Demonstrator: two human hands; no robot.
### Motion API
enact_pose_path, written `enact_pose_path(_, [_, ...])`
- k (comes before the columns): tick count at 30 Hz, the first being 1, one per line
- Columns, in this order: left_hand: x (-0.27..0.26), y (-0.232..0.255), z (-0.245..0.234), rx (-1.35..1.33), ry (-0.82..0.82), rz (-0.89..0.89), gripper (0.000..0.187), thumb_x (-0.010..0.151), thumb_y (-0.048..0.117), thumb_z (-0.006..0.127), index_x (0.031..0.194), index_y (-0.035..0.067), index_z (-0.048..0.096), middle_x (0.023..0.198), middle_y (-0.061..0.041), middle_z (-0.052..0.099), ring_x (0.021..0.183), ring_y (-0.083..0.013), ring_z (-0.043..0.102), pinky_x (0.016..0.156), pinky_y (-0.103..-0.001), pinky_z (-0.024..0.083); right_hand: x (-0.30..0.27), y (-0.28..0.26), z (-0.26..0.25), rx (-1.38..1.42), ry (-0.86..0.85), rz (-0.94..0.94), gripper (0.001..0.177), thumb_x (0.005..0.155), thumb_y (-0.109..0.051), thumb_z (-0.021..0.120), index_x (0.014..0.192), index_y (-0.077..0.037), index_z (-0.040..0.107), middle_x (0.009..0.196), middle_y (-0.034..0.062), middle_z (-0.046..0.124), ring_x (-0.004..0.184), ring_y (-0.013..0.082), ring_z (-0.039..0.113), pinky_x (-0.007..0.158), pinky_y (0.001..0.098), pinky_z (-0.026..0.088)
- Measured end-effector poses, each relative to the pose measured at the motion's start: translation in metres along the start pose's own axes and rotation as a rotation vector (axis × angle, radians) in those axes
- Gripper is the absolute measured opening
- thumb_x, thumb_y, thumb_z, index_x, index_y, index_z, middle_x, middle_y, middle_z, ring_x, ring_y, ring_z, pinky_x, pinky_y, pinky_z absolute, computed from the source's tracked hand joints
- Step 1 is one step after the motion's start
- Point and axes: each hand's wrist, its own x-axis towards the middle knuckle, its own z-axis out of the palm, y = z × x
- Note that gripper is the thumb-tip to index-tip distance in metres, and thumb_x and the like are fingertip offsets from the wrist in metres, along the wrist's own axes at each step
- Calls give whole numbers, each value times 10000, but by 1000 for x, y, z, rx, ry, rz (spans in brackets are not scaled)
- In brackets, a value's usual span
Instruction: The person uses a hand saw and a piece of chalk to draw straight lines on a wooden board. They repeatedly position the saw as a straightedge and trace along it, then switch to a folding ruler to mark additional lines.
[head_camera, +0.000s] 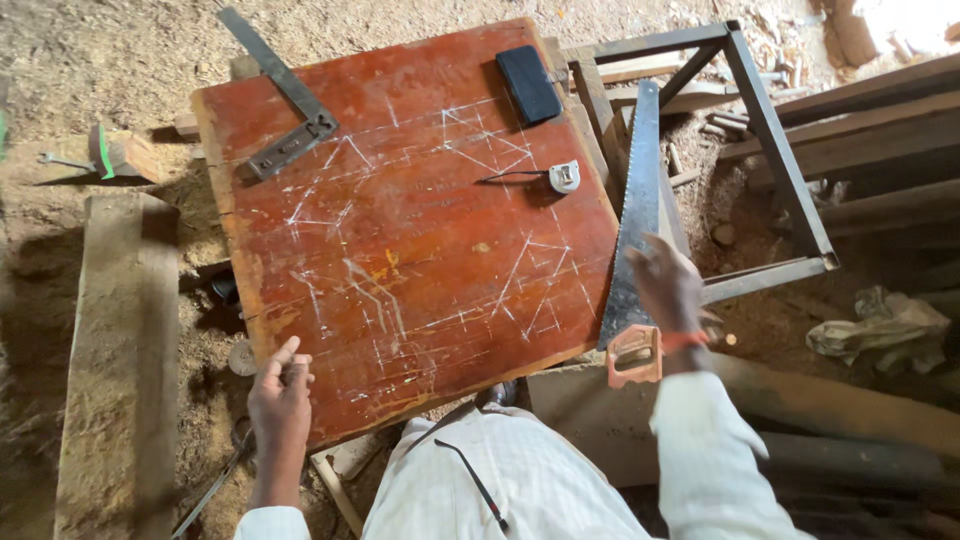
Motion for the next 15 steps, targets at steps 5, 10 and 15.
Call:
enact_pose_path(5, [-26,-6,2,105,-39,98,402,1002,280,619,1368,122,664,993,-49,699,681,-102,552,544,-259,478,100,-82,58,-81,-1,-388,875,821,-572,778,1473,-80,463,1275,236,653,1141,428,594,898,502,480])
enact_pose_path(10, [-75,-37,-7,187,-22,-44,453,1015,306,622,1433,139,677,950,-163,704,714,-168,566,623,-307,481,144,-107,86,-186,-164,-245,686,779,-626,761,1268,-158,652,1100,216,704,1044,415,660,866,518,516])
enact_pose_path(15, [-113,-67,0,1,89,-218,451,991,288,621,1399,97,645,1126,-96,717,931,-151,640,785,-299,520,157,-102,100,-170,-70,-275,422,897,-537,685,1024,-138,744,932,177,755,909,398,717,802,518,552])
